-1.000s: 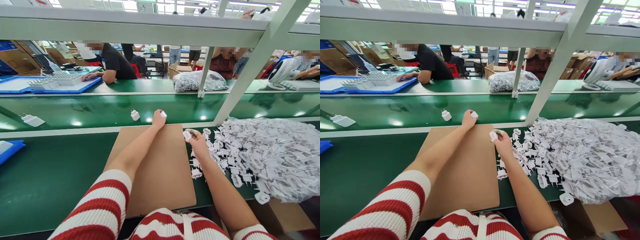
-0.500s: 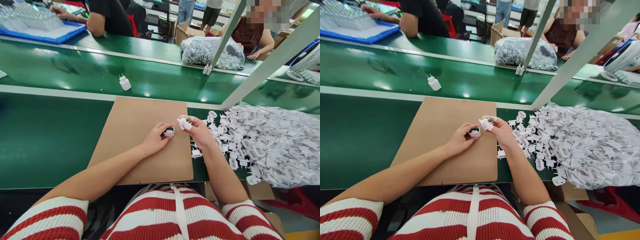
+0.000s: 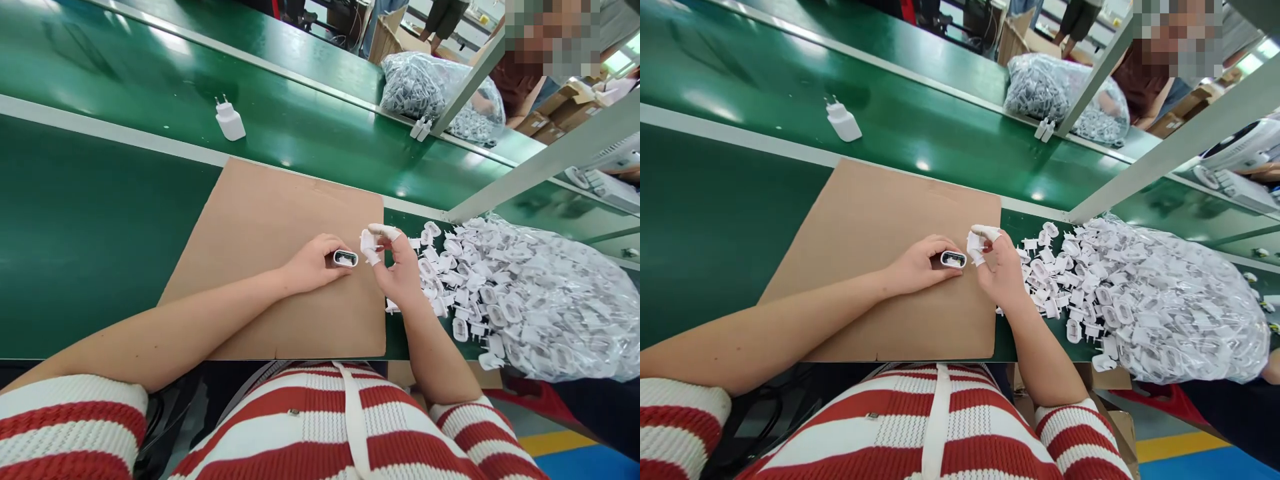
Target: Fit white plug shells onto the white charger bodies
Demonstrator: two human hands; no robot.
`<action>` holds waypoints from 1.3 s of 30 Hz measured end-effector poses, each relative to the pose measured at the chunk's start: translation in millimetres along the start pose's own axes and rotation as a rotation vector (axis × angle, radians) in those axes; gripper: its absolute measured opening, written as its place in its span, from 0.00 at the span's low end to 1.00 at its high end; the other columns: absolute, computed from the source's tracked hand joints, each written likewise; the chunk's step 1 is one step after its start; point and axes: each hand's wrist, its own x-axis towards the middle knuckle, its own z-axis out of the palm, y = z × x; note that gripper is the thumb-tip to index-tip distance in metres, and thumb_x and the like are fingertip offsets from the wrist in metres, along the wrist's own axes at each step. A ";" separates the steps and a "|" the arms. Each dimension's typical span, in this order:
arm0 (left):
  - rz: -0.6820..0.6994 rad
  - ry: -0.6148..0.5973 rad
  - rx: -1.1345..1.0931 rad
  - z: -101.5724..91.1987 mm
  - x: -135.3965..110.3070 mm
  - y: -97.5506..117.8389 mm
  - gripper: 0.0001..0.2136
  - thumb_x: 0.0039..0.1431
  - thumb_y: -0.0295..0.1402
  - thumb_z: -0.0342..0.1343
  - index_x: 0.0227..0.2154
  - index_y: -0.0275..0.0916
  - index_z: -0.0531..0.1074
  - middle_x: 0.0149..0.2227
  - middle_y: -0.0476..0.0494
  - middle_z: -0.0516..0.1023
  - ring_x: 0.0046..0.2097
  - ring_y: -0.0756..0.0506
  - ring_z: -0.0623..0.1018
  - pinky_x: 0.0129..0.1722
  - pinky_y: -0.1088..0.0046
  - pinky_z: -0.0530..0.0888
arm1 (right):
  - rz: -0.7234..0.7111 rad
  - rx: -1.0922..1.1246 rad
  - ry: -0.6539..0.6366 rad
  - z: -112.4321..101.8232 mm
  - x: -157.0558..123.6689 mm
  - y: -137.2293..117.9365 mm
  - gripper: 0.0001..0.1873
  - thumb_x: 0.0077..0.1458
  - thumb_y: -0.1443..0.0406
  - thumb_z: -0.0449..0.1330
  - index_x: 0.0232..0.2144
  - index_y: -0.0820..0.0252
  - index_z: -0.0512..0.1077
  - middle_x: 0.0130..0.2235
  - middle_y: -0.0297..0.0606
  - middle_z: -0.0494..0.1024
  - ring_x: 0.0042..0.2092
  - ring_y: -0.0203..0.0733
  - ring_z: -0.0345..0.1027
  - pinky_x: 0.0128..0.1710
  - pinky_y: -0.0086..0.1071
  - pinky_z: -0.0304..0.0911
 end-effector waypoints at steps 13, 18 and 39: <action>-0.033 -0.040 0.009 -15.1 6.4 -4.4 0.20 0.50 0.47 0.72 0.39 0.40 0.76 0.40 0.45 0.76 0.44 0.40 0.75 0.47 0.62 0.74 | 0.269 0.154 -0.054 -2.1 -4.3 -3.1 0.19 0.57 0.64 0.68 0.51 0.51 0.77 0.49 0.39 0.82 0.47 0.43 0.79 0.50 0.40 0.77; 0.043 -0.175 -0.064 -19.8 4.3 -6.6 0.30 0.56 0.43 0.68 0.61 0.43 0.70 0.56 0.39 0.75 0.58 0.38 0.73 0.59 0.58 0.71 | 0.493 0.342 -0.188 -5.4 -1.9 -13.5 0.17 0.53 0.59 0.71 0.45 0.52 0.78 0.45 0.37 0.83 0.42 0.42 0.80 0.46 0.39 0.78; 0.028 -0.010 -0.031 -5.5 6.7 -1.5 0.13 0.59 0.45 0.63 0.38 0.40 0.77 0.38 0.43 0.77 0.45 0.40 0.76 0.46 0.62 0.74 | -0.137 -0.296 -0.201 -2.3 -7.4 -7.5 0.21 0.62 0.68 0.60 0.57 0.51 0.74 0.47 0.43 0.78 0.49 0.49 0.74 0.48 0.44 0.74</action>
